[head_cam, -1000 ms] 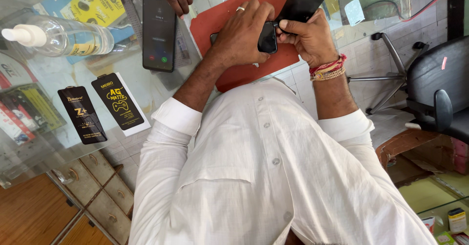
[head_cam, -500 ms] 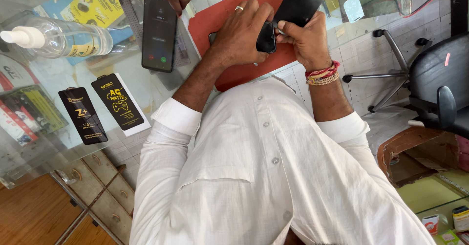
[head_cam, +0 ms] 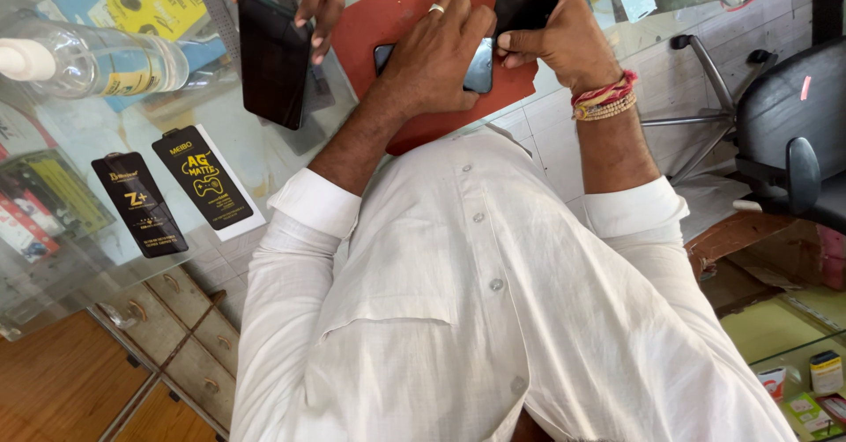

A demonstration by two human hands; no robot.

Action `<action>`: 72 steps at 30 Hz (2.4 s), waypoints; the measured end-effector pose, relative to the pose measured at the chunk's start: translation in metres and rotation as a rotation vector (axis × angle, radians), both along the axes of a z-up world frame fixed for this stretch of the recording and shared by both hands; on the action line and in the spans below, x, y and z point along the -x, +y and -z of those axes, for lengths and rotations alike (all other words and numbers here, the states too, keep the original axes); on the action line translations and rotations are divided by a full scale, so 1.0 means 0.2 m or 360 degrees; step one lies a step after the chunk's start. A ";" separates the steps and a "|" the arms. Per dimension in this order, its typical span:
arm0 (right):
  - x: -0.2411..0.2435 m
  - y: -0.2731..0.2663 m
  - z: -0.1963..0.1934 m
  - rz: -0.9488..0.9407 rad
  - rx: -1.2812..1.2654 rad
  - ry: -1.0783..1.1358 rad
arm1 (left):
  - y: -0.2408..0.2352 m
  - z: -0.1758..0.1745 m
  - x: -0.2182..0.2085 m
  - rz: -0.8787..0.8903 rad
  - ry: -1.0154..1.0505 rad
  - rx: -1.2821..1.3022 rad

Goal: The person cleans a black smartphone screen using a black cloth and a white wipe. They rub the screen repeatedly, then use a white wipe to clean the surface further. The phone is placed on a red mat on a glass counter.

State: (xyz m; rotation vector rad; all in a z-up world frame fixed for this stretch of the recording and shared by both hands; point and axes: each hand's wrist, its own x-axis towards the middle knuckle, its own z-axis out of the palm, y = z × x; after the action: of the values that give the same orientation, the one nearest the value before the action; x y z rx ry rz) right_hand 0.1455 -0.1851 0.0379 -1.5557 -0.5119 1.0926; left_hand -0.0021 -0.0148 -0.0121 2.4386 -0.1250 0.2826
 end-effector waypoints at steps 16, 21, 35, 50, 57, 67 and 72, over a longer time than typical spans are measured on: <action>-0.17 -0.01 0.08 -0.0274 0.0215 -0.0514 | 0.13 -0.15 0.31 -0.0243 -0.0032 0.0017; -0.14 -0.01 0.14 -0.0271 0.0116 -0.0516 | 0.17 -0.10 0.49 -0.0351 -0.0003 0.0311; -0.25 0.15 0.24 -0.0596 0.0296 -0.1143 | 0.13 -0.03 0.50 -0.0520 0.0047 0.0389; -0.26 0.29 0.28 -0.0938 0.0160 -0.1513 | 0.07 0.11 0.53 -0.0660 0.0033 0.0407; -0.27 0.21 0.19 -0.0808 0.0185 -0.1154 | 0.09 0.05 0.53 -0.0626 -0.0143 0.0272; -0.06 0.02 0.15 -0.0171 0.0222 -0.0410 | 0.09 0.02 0.53 -0.0565 -0.0090 0.0318; 0.03 -0.03 0.13 0.0010 0.0216 -0.0383 | 0.09 0.00 0.52 -0.0582 0.0010 0.0323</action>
State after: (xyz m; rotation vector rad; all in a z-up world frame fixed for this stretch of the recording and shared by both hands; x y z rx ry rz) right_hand 0.1392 -0.1920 0.0124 -1.8197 -0.6043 0.9562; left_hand -0.1054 0.0027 -0.0117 2.2478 0.3403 0.4262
